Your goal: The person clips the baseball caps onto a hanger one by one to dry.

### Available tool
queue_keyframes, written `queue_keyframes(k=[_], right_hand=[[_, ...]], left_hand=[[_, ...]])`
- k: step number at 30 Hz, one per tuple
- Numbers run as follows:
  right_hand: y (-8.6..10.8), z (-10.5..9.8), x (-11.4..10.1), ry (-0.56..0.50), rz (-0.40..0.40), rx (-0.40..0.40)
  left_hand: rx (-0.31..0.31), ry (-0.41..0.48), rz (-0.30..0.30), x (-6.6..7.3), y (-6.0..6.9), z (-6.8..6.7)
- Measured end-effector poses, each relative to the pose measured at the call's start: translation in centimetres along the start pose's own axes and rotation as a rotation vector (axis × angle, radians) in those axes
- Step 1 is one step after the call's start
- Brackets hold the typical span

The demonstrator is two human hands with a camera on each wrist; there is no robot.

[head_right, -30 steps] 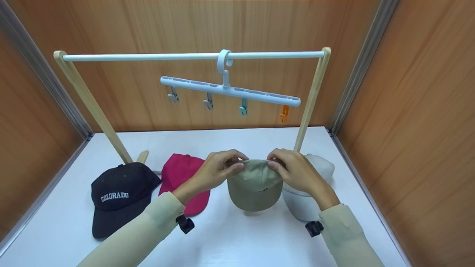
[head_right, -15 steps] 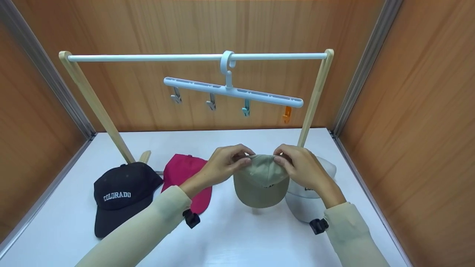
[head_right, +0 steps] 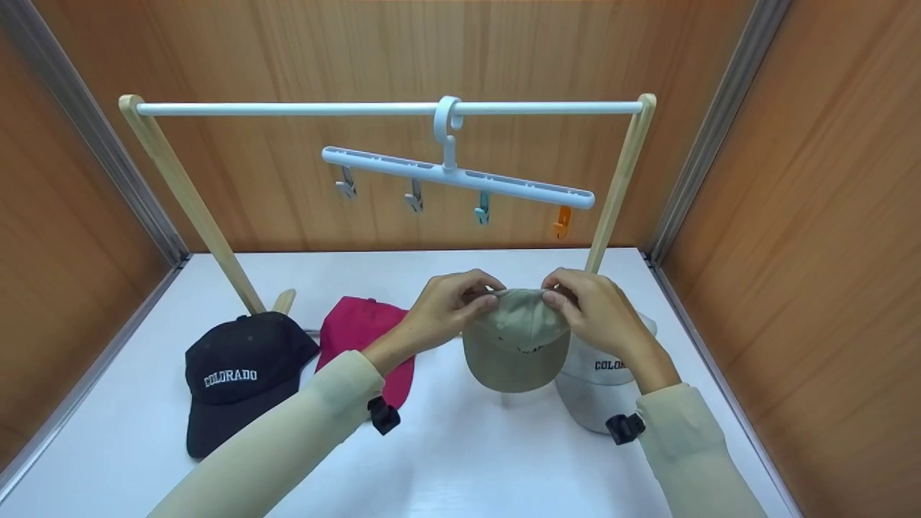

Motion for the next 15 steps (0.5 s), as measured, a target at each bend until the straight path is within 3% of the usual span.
queue_keyframes(k=[9, 15], right_hand=[[-0.3, -0.4, 0.6, -0.009, 0.002, 0.006], [-0.1, -1.2, 1.1, 0.002, 0.027, 0.025]], left_hand=[[0.006, -0.013, 0.037, 0.6, -0.6, 0.0], [-0.014, -0.014, 0.03, 1.0, -1.2, 0.7]])
Point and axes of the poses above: each hand's wrist, its own y-axis away from the middle knuckle, its own z-axis out of the palm, x = y × z, the point moved 7 cm from there along -y, towards the middle knuckle, and after that the axes turned 10 degrees about y, right-handed, at the moved point
